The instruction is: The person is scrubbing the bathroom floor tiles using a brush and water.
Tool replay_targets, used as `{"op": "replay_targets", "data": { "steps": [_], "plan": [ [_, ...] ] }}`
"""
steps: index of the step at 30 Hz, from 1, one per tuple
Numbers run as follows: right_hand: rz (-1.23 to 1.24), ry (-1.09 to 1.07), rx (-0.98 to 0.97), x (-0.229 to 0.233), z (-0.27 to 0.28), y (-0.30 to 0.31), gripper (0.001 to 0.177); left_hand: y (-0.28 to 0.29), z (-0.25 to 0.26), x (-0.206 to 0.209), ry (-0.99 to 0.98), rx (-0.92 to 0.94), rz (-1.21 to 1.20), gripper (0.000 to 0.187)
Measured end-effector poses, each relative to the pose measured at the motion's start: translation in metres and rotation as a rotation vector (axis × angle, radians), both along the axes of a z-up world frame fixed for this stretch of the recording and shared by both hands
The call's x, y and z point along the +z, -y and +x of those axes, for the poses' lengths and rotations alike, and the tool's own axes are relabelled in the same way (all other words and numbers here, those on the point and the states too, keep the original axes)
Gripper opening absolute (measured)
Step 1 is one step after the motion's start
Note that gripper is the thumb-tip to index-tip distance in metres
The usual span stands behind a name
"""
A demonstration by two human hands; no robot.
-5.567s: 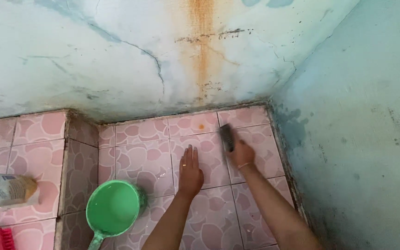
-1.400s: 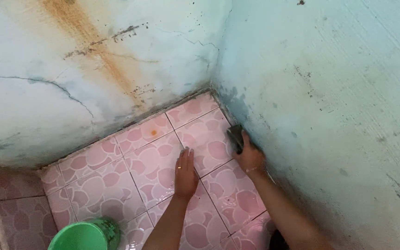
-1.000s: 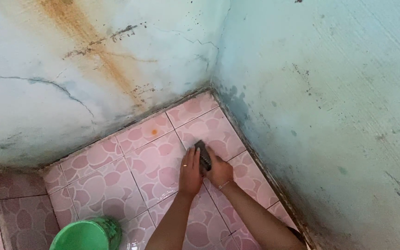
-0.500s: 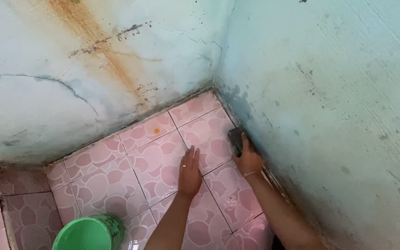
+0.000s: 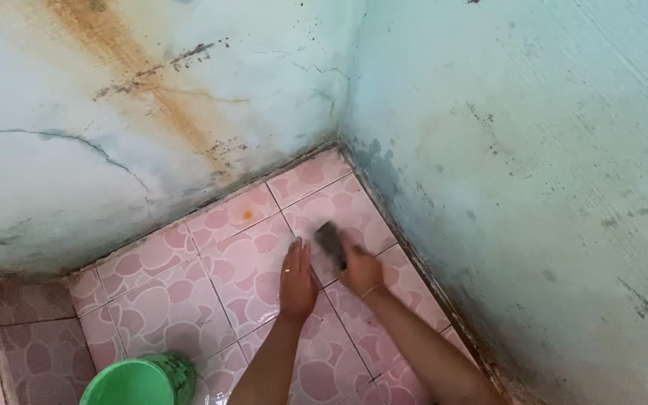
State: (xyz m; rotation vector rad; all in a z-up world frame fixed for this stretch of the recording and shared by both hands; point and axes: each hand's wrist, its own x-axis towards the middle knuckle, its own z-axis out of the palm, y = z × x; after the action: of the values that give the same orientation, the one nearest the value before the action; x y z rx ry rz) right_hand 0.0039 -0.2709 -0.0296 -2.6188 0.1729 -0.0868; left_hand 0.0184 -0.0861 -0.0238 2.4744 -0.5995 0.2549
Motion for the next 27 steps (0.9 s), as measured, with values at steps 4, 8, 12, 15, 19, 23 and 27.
{"op": "replay_targets", "data": {
  "steps": [4,8,12,15,19,23,27],
  "plan": [
    [-0.105,-0.238,-0.127,0.025,0.009,0.057,0.1,0.008,-0.005,0.003,-0.028,-0.007,-0.02,0.061],
    [-0.173,-0.2,-0.24,0.032,-0.011,0.088,0.106,0.018,-0.002,0.008,-0.033,-0.042,-0.033,0.067],
    [-0.155,-0.148,-0.274,0.023,-0.043,0.079,0.11,0.028,-0.003,0.009,-0.08,-0.053,-0.04,0.072],
    [-0.035,-0.294,-0.252,0.023,-0.052,0.053,0.103,0.028,-0.003,0.0,-0.048,-0.056,-0.034,0.068],
    [0.091,-0.169,-0.086,0.018,-0.04,0.006,0.101,0.025,-0.002,0.005,-0.054,-0.054,-0.014,0.07],
    [0.103,0.069,0.073,0.011,0.0,-0.023,0.1,0.015,0.001,0.022,-0.026,-0.031,-0.085,0.07],
    [-0.026,-0.088,0.0,0.004,0.047,-0.008,0.1,-0.003,0.006,0.011,-0.016,-0.014,0.015,0.079]
  ]
}}
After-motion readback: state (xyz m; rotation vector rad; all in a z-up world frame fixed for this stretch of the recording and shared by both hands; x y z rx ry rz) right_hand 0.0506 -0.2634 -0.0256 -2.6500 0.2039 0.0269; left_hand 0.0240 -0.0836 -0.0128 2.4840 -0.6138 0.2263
